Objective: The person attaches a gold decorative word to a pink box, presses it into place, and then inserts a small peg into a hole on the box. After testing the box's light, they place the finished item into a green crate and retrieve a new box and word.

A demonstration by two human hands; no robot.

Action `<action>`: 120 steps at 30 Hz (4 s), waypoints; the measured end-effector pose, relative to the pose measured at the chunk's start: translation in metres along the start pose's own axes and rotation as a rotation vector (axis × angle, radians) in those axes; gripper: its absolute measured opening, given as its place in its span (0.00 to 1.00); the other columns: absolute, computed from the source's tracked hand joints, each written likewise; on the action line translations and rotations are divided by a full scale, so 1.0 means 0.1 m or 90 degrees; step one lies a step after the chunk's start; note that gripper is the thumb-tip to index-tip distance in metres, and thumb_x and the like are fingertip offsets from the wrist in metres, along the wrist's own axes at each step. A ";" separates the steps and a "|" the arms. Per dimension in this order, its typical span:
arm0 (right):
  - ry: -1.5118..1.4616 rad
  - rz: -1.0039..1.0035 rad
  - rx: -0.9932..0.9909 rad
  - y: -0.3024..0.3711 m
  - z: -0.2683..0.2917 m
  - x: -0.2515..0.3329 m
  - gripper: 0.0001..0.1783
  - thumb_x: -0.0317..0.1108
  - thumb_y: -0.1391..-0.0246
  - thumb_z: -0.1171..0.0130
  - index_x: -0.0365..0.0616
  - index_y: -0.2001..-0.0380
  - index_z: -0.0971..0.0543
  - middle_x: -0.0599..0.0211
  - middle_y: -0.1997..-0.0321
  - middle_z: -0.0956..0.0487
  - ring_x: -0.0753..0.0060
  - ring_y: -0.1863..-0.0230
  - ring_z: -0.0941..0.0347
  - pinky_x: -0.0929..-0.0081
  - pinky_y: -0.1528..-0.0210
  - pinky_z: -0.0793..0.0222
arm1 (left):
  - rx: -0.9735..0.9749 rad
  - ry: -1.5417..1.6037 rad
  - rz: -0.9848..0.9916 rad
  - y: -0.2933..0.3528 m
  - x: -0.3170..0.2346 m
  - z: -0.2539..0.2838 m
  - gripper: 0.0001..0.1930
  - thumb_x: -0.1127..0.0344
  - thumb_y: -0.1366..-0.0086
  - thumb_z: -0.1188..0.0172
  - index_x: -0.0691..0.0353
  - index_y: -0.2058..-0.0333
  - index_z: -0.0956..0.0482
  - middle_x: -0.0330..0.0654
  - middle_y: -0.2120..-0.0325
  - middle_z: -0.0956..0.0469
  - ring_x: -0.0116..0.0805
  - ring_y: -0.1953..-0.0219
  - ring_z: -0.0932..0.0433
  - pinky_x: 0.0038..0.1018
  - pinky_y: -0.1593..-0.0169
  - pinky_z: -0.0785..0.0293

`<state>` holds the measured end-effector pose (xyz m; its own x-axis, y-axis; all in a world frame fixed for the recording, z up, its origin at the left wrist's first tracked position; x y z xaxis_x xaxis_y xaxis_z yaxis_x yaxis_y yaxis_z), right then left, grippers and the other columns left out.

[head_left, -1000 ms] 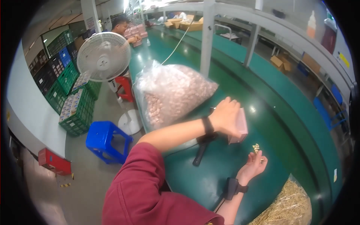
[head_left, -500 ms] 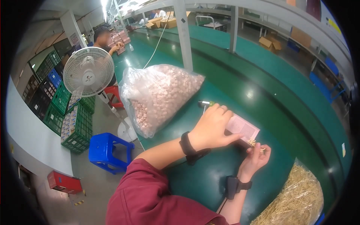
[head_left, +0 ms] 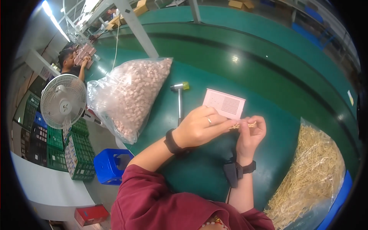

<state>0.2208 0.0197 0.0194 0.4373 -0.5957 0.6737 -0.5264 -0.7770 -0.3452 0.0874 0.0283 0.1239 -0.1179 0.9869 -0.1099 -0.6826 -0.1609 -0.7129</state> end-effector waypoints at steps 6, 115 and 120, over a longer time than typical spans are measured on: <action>0.047 0.065 -0.019 -0.04 0.00 0.08 0.15 0.21 0.53 0.37 0.39 0.62 0.28 0.61 0.61 0.22 0.81 0.68 0.31 0.84 0.61 0.35 | -0.065 0.167 0.154 0.09 0.35 0.11 0.13 0.79 0.51 0.36 0.65 0.64 0.18 0.40 0.75 0.22 0.35 0.72 0.25 0.26 0.67 0.31; 0.571 0.203 0.126 0.02 -0.35 0.18 0.30 0.40 0.57 0.34 0.43 0.50 0.25 0.57 0.38 0.33 0.62 0.46 0.36 0.68 0.45 0.39 | 0.408 0.348 0.498 0.11 1.47 -0.41 0.36 0.67 0.53 0.27 0.58 0.44 0.31 0.31 0.63 0.34 0.24 0.61 0.35 0.23 0.55 0.35; 0.485 0.089 0.020 -0.04 -0.11 0.15 0.39 0.40 0.59 0.32 0.44 0.42 0.32 0.57 0.34 0.39 0.60 0.41 0.40 0.66 0.42 0.41 | 0.254 0.612 0.666 0.24 1.42 -0.32 0.38 0.67 0.49 0.30 0.59 0.40 0.38 0.35 0.58 0.36 0.24 0.59 0.34 0.21 0.53 0.36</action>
<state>0.2215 0.0158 0.0377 -0.2603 -0.3930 0.8820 -0.5142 -0.7167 -0.4711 0.0774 0.1650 0.0695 -0.2667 0.0245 -0.9635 -0.7581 -0.6227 0.1940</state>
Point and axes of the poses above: each hand's wrist, its own y-axis away from the middle knuckle, its own z-axis out of the back of the hand, x = y × z, the point moved 9 cm from there along -y, towards the middle knuckle
